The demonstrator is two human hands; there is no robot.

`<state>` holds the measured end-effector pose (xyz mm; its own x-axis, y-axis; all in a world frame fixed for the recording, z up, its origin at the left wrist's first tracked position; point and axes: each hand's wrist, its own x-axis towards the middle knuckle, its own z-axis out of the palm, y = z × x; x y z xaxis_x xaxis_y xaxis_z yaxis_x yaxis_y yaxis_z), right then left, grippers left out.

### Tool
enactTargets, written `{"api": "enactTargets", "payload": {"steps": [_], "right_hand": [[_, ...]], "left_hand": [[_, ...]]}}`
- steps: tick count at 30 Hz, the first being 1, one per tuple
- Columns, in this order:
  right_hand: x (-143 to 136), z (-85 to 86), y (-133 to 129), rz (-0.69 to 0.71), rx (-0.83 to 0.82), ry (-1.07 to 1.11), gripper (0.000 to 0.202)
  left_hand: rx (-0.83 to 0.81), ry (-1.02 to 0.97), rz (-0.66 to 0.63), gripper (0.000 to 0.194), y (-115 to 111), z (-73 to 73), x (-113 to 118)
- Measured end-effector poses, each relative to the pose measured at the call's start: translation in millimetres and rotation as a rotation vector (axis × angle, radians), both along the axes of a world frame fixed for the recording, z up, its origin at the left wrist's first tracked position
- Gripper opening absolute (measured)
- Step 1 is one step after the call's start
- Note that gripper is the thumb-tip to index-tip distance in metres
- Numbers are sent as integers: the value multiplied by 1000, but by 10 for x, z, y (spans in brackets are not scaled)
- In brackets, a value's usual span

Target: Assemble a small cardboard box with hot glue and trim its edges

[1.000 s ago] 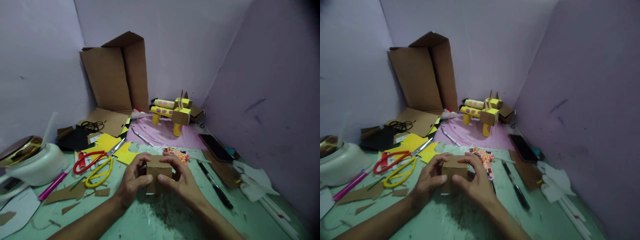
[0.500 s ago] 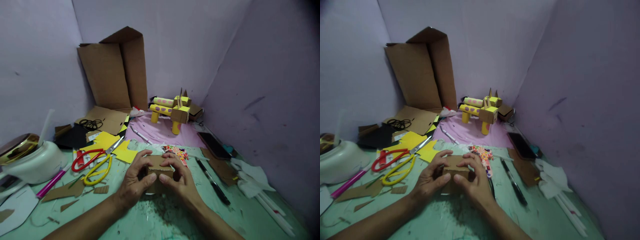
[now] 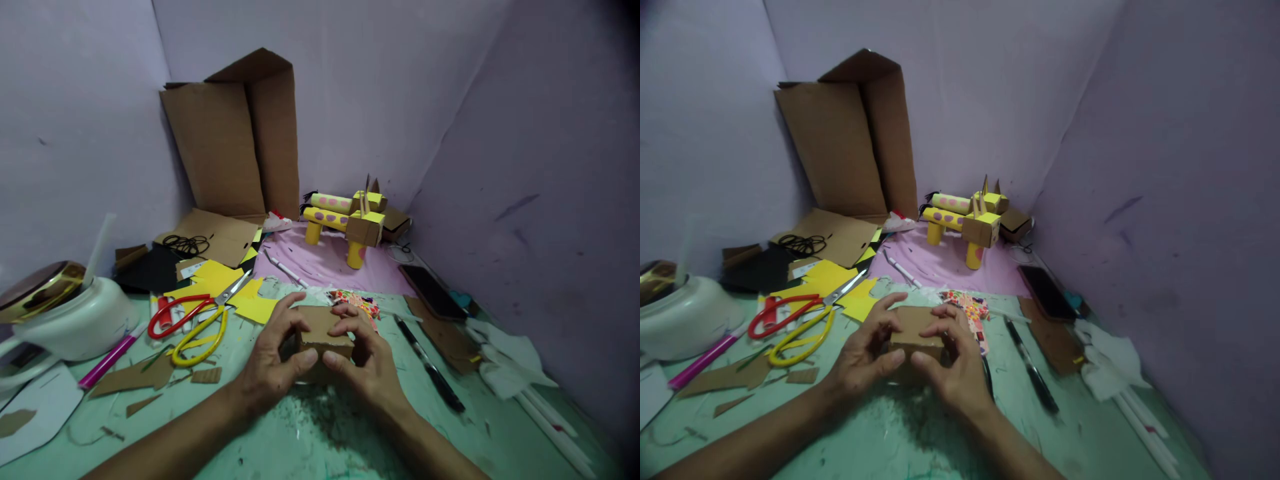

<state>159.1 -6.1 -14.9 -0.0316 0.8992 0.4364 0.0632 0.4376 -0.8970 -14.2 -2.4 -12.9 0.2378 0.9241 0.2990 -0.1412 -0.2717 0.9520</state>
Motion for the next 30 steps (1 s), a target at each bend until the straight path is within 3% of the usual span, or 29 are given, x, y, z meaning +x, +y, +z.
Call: {"api": "enactTargets", "payload": {"steps": [4,8,12,15,20,24,27,30], "right_hand": [[14,-13,12,-201,180,-134,35],[34,-9,47,-435,400,-390,67],[4,18,72,-547,555,-641,79],[-63,-4,66,-506,638,-730,79],[-201,-114,12,-456,712,-765,77],[-243,-120,-64,-383,730,-746,76],[-146,-44,-104,-265,649,-650,89],[57,52,-62,-155,401,-429,93]], "left_hand": [[-5,68,139,74,25,38,-9],[-201,35,145,74,9,65,7],[-96,129,164,73,-14,100,6],[-10,220,216,75,21,129,-16],[-92,309,179,92,88,215,-12],[-62,425,176,89,81,299,1],[38,451,150,87,91,319,-74],[207,448,40,92,112,345,-209]]}}
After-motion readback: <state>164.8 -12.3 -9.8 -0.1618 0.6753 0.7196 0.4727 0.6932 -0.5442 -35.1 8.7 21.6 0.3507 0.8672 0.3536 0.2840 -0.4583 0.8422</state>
